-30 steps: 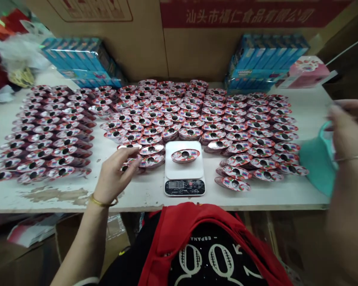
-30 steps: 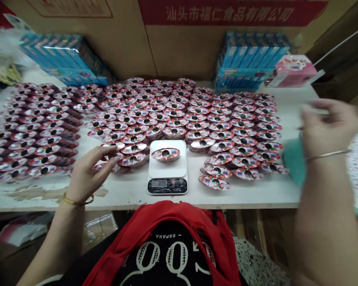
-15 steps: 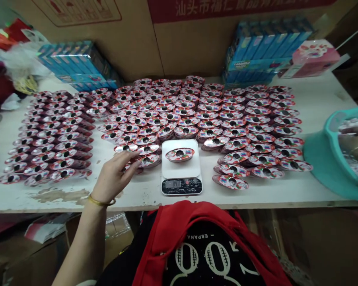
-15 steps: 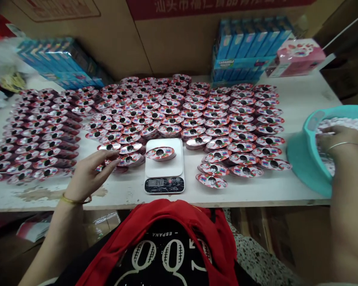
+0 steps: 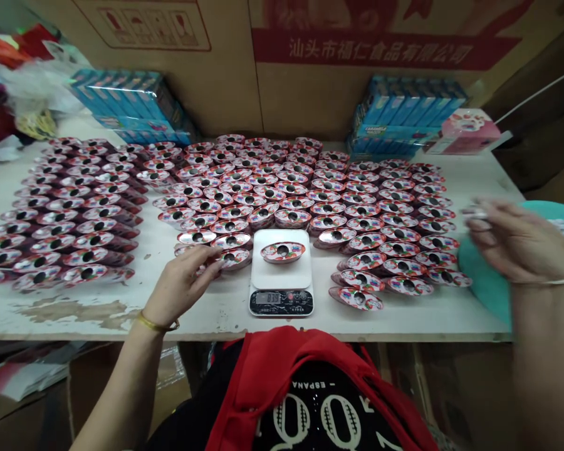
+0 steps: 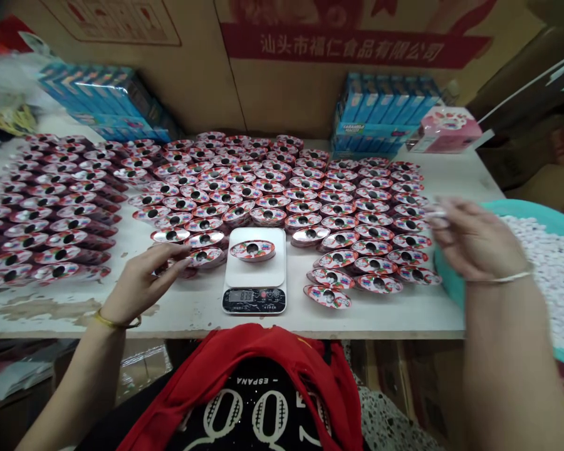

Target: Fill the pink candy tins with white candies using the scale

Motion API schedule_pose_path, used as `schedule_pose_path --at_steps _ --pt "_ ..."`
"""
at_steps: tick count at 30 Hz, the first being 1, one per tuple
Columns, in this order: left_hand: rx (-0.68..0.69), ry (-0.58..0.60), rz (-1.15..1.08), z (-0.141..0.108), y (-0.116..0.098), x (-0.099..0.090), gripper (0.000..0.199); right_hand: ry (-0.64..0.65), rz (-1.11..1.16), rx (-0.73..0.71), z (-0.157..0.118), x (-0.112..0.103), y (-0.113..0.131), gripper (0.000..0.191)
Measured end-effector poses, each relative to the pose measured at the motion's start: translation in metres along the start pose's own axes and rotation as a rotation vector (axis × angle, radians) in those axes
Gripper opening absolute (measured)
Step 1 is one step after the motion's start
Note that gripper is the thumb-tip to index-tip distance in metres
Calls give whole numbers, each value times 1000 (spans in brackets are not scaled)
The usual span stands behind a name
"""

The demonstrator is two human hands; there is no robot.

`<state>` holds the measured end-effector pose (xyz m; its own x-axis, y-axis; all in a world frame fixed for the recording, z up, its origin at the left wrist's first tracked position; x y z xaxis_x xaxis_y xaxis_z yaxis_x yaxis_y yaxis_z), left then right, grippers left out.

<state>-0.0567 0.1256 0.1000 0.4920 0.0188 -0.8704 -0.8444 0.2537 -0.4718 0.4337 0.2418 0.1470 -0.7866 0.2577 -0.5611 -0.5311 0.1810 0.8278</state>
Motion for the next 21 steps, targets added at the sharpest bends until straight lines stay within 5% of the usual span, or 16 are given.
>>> schedule_pose_path --at_steps 3,6,8,12,21 --pt "41 1 -9 0 -7 4 26 469 521 149 -51 94 50 16" --pt "74 -10 -25 -4 -11 9 26 846 593 199 -99 173 84 24" --pt "75 -17 -48 -10 -10 13 25 981 548 194 -115 206 92 23" --pt "50 -33 -90 -22 -4 18 24 1024 439 135 -119 231 86 20" --pt "19 -31 -113 -19 -3 17 23 930 217 -219 -114 228 88 19"
Point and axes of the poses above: each hand's wrist, its own z-axis towards the middle knuckle, its own x-axis out of the palm, y = z × x, the point moved 5 cm from there along z, towards the middle knuckle, and after that the axes turned 3 degrees about x, right-handed, at the moved point
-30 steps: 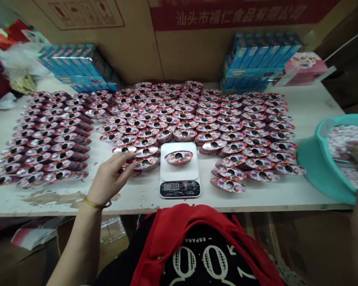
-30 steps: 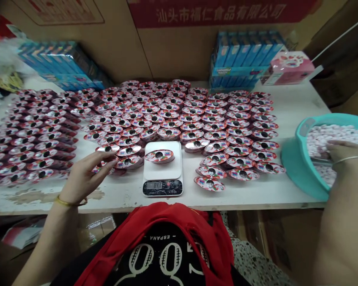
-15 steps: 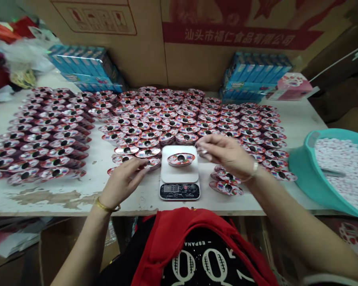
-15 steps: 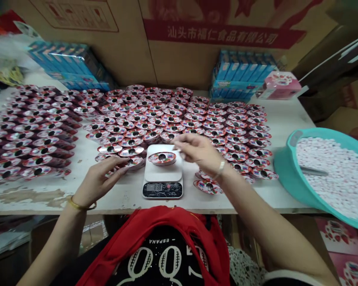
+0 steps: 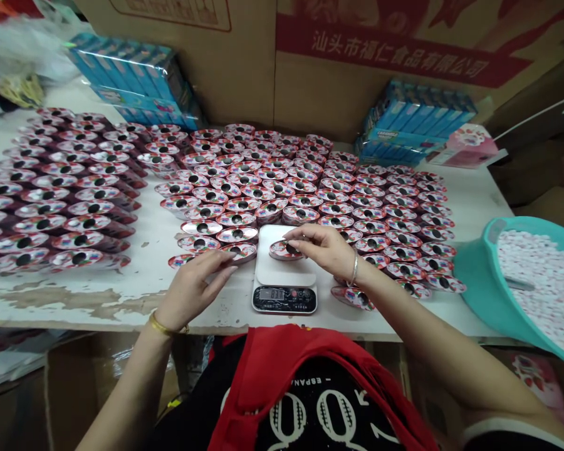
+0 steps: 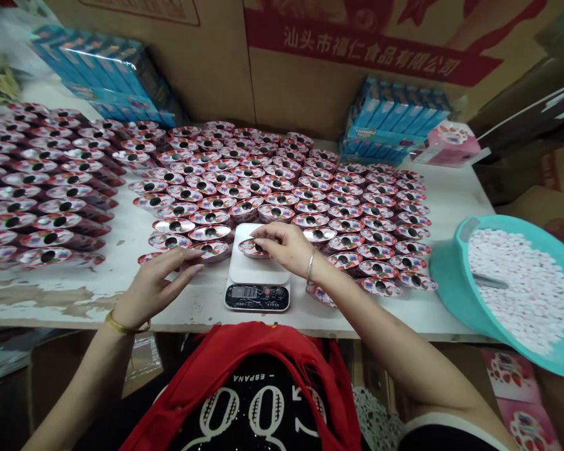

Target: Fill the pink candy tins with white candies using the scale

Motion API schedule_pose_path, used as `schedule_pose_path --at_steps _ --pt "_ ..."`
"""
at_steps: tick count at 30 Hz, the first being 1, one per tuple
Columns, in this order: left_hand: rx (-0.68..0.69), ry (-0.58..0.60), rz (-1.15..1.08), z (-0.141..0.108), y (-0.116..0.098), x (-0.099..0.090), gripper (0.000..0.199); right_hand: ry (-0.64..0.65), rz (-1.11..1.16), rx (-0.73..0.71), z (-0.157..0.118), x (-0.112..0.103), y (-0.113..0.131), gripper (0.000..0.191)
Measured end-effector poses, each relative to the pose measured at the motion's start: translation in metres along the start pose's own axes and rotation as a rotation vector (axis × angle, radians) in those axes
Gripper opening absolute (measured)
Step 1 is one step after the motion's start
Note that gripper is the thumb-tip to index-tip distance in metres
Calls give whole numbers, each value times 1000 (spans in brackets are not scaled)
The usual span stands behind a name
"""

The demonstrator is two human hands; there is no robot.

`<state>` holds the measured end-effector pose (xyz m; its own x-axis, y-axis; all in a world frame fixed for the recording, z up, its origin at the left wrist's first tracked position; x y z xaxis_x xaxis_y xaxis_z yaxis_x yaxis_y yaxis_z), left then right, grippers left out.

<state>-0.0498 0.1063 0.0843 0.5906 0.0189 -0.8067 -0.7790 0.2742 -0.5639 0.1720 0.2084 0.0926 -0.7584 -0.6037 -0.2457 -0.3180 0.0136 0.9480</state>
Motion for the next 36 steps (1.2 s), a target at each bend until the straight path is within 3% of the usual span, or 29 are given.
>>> schedule_pose_path --at_steps 3,5,10,15,23,29,36 --pt "-8 4 -8 2 0 0 23 -38 -40 -31 0 -2 4 15" --pt "-18 1 -10 2 1 0 24 -58 41 25 -2 -5 3 16" --pt "-10 -3 7 1 3 -2 24 -127 535 262 -11 -18 -5 25" --pt "15 -14 26 4 3 -4 23 -183 814 292 -26 -36 -13 21" --pt "57 -14 30 12 -5 -2 22 -265 636 240 -37 -36 -23 25" --pt "75 -3 3 18 -14 1 23 -168 511 147 -23 -10 -6 21" --pt "110 25 -41 27 -20 6 23 -71 423 151 -8 10 -7 20"
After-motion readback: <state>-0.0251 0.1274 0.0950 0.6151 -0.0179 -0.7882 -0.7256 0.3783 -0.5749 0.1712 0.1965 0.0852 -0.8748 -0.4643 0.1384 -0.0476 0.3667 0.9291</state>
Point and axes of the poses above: each hand's wrist, its own z-axis towards the middle knuckle, its own x-axis out of the palm, y = z × x, the point moved 5 cm from there along z, towards the middle knuckle, and after that the axes turned 3 degrees about x, right-handed, at the moved point
